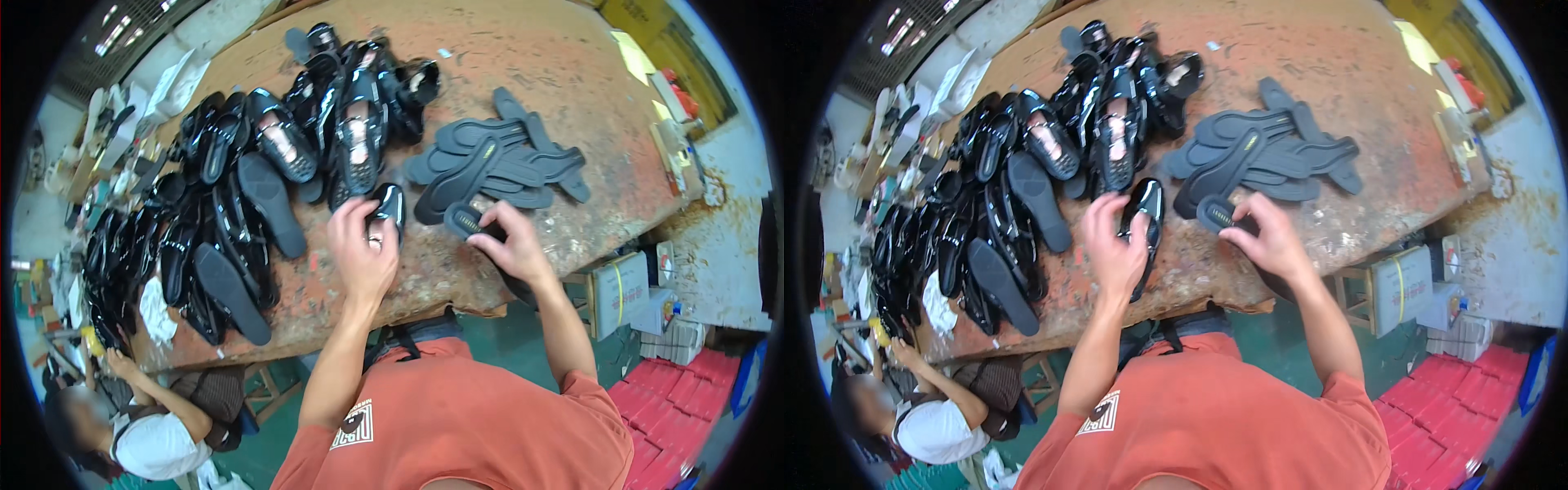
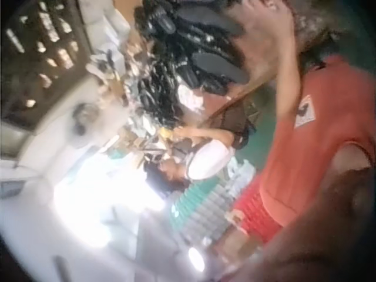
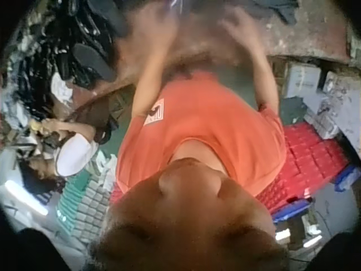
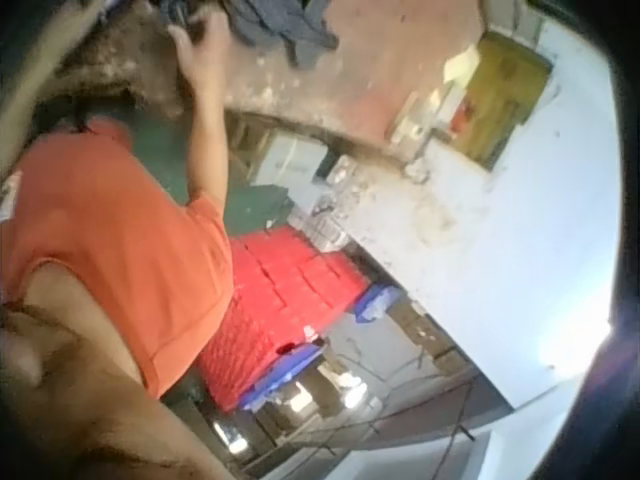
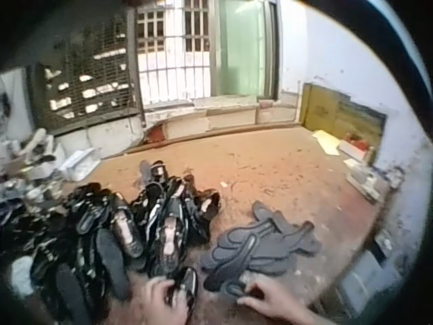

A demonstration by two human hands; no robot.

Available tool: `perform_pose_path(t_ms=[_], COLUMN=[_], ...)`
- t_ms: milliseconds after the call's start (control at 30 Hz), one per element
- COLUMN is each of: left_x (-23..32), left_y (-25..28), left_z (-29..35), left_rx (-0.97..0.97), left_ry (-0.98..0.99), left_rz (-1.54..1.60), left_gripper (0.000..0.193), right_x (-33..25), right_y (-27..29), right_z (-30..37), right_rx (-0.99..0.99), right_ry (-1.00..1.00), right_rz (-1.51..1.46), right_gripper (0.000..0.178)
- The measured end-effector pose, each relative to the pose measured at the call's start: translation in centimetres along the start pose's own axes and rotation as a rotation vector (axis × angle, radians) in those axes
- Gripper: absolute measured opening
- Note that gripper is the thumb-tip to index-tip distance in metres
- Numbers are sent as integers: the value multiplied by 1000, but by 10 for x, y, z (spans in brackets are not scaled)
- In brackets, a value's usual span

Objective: The person assembles black patent leather shoes by inserting insoles into the shoe uppers. The person repeatedly picks up a shoe upper and an insole, aligns them, and presses the insole into the upper. The person handles the shoes one at a time, placing the finished pairs on the table.

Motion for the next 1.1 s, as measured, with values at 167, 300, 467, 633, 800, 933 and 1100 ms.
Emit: perform_pose_path(t_ms=[167, 300, 467, 633, 800, 933, 1100], left_x=[-73, -87, -116, -120, -113, -131, -129], left_y=[49, 71, 118, 94, 124, 152, 136], left_z=[95, 91, 106, 106, 111, 171, 200], left_rx=[-88, -191, -282, -371, -56, -9, 12], left_ry=[470, 426, 372, 337, 360, 912, 909], left_rz=[-62, 0, 155, 153, 53, 274, 495], left_gripper=[28, 21, 21, 21, 30, 30, 35], right_x=[-41, -10, 0, -55, -95, -115, -138], right_y=[-53, -51, -35, -49, -80, -123, -180], right_z=[24, 44, 54, 19, -2, -7, -5], right_rx=[78, 60, 148, -247, -549, -487, -521], right_ry=[179, -57, -65, -3, 308, 536, 642], right_rz=[618, 592, 266, 172, 476, 313, 312], right_gripper=[66, 74, 54, 58, 45, 30, 27])
Point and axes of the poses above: each hand's wrist, its own z-axis away from the middle knuckle, its own y-axis out of the back of the hand, x = y × z, the point moved 7 cm from there along -z, towards the middle knuckle, and after that the axes turned 6 degrees about z, right-handed, at the moved point
